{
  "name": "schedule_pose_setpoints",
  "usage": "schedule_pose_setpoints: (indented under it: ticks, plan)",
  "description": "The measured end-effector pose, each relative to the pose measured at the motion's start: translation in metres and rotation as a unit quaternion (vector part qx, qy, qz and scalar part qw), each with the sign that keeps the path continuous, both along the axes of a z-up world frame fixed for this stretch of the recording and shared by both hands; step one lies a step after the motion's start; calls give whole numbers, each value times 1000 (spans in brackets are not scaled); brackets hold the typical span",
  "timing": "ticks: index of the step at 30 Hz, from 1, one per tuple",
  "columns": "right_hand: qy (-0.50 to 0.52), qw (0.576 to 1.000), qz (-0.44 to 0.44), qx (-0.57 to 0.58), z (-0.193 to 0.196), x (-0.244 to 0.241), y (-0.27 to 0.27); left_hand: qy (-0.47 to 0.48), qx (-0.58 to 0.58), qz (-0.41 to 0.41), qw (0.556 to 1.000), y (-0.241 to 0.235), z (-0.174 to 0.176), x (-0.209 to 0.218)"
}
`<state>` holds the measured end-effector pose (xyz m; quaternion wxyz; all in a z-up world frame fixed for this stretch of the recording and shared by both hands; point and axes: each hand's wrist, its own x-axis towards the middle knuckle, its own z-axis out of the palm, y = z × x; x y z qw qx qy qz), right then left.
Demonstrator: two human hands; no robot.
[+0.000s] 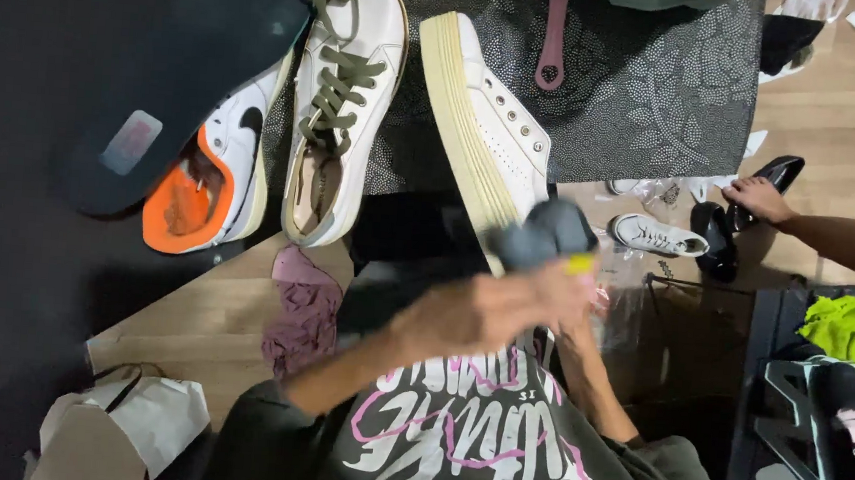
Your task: The person scrubs a white sneaker with a pink brush dipped in soapy water, then wipes the shoe with a yellow cloth. The person repeatedly scrubs and wipes different parts of the shoe, including the sole and upper, while holding it in their left hand.
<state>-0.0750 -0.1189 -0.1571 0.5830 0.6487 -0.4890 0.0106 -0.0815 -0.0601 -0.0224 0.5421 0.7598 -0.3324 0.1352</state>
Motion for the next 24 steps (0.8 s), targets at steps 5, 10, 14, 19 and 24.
schedule_pose_setpoints:
  ticks: [5,10,14,19,24]
  plan:
    - [-228,786,183,545,17,-10,-56,241,-161,-175,941,2,-2,-37]
    - [-355,216,297,859,59,-13,-101,272,-278,-133,911,50,44,-14]
    - [-278,24,334,900,101,-10,-97,178,-342,141,912,45,59,21]
    - [-270,87,338,898,39,-46,-128,271,-229,54,933,-4,41,17]
    - [-253,130,316,905,-16,-87,-151,320,-215,-22,922,3,66,4]
